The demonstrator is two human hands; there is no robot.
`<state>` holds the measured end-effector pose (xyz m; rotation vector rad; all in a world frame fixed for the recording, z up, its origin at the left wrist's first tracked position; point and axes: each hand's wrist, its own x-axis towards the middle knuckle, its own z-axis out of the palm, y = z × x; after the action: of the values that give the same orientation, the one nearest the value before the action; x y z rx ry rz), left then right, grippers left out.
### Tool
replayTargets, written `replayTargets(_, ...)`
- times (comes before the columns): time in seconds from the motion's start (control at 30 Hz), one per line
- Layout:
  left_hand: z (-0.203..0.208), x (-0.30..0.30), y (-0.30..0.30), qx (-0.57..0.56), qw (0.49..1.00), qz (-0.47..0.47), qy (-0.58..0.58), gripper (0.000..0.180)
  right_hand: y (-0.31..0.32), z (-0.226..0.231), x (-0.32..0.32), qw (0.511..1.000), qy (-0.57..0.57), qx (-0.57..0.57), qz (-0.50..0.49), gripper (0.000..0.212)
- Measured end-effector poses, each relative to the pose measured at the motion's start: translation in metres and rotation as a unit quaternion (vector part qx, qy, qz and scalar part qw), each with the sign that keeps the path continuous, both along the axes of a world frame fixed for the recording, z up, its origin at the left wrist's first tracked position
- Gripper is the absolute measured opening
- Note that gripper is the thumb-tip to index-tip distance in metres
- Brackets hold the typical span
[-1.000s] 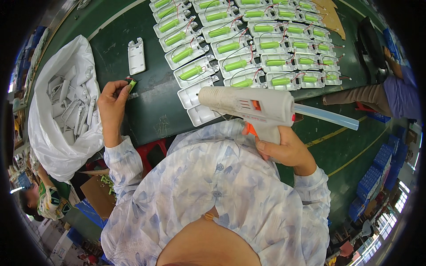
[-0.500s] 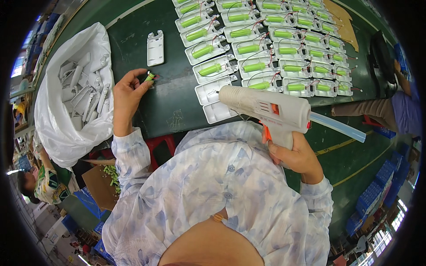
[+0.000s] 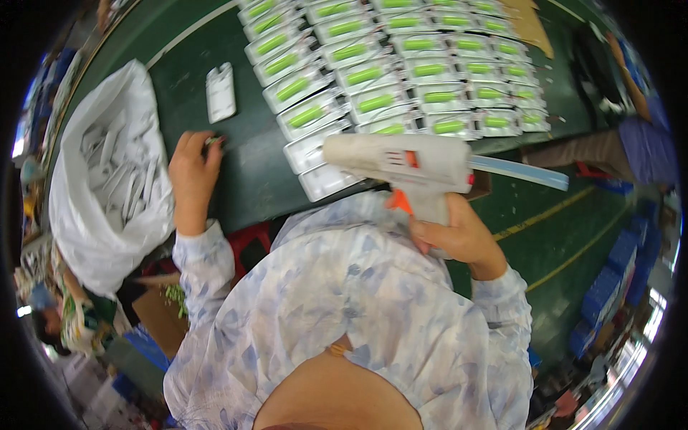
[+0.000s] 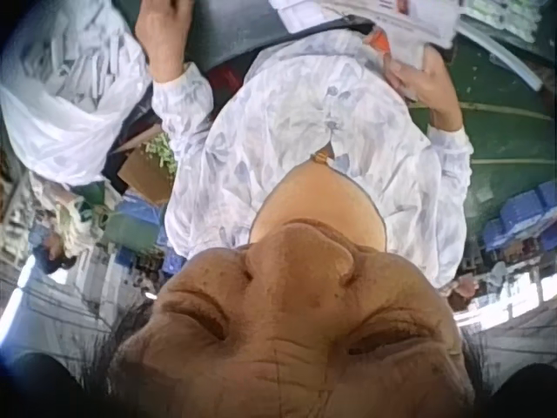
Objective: The person assembles electronic components by gluing batteries into plastic casings with a glue gun.
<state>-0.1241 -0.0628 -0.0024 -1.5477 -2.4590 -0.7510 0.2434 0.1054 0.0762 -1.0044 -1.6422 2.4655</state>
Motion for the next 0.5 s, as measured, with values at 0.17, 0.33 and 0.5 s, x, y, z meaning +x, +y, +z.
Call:
replayTargets(0.17,0.006,-0.017,-0.035,-0.052,0.996,0.001,-0.078,0.014,-0.004,-0.017,-0.003,0.998,0.005,-0.043,0.035,0.035)
replayTargets(0.33,0.003,-0.014,-0.033,0.004,0.973,0.047,-0.226,0.011,-0.008,-0.013,-0.011,0.998,-0.022,-0.02,0.064,0.033)
replayTargets(0.5,0.023,0.005,-0.038,0.026,0.958,0.01,-0.285,0.01,-0.008,-0.012,-0.013,0.997,0.003,-0.034,0.066,0.032)
